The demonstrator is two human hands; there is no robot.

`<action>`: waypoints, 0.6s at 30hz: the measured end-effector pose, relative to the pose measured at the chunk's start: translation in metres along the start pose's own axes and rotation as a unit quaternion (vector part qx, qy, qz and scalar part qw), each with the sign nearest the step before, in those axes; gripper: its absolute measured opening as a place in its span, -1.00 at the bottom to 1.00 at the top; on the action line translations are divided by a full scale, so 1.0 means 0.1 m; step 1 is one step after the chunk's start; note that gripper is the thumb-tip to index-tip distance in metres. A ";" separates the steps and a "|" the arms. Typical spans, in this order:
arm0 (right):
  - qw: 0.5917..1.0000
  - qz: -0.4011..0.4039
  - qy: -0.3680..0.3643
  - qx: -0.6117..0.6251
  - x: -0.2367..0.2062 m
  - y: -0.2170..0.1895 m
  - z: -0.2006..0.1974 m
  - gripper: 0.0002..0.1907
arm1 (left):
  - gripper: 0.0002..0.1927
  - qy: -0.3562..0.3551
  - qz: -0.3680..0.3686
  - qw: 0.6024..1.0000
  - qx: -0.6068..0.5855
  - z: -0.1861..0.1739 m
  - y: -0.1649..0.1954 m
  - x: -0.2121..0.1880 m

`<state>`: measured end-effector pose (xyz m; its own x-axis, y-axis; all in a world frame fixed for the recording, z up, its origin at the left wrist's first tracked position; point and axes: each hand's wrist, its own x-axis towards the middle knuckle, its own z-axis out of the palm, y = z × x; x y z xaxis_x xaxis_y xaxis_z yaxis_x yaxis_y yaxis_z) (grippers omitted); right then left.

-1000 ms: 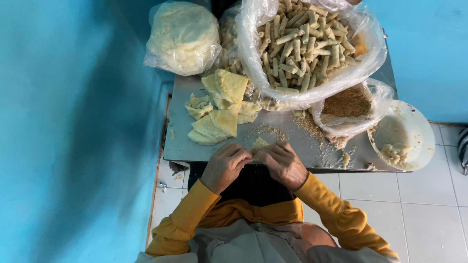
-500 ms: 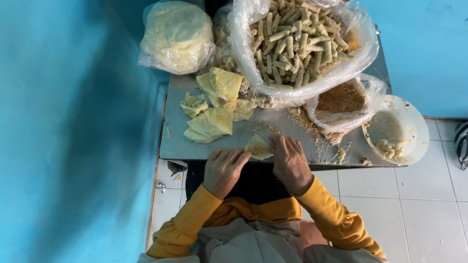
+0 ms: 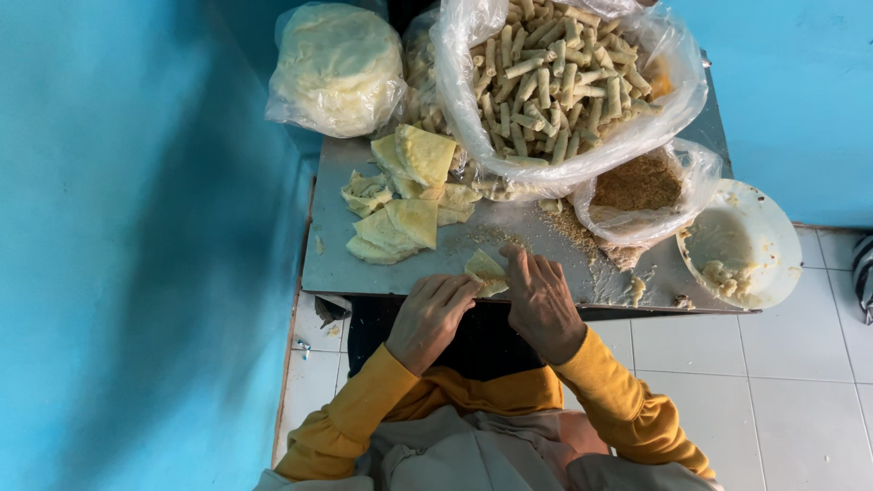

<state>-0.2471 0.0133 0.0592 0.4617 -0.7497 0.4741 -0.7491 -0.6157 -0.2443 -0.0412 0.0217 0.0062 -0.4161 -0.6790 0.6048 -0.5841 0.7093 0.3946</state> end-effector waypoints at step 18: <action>0.994 -0.022 -0.046 0.096 0.01 -0.02 -0.04 -0.47 | -0.68 0.009 0.028 0.999 -0.019 -0.03 -0.11 0.11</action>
<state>-0.2468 0.0152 0.0631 0.5404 -0.7342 0.4109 -0.6267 -0.6771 -0.3856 -0.0377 0.0070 0.0108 -0.4336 -0.6351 0.6393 -0.5333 0.7527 0.3861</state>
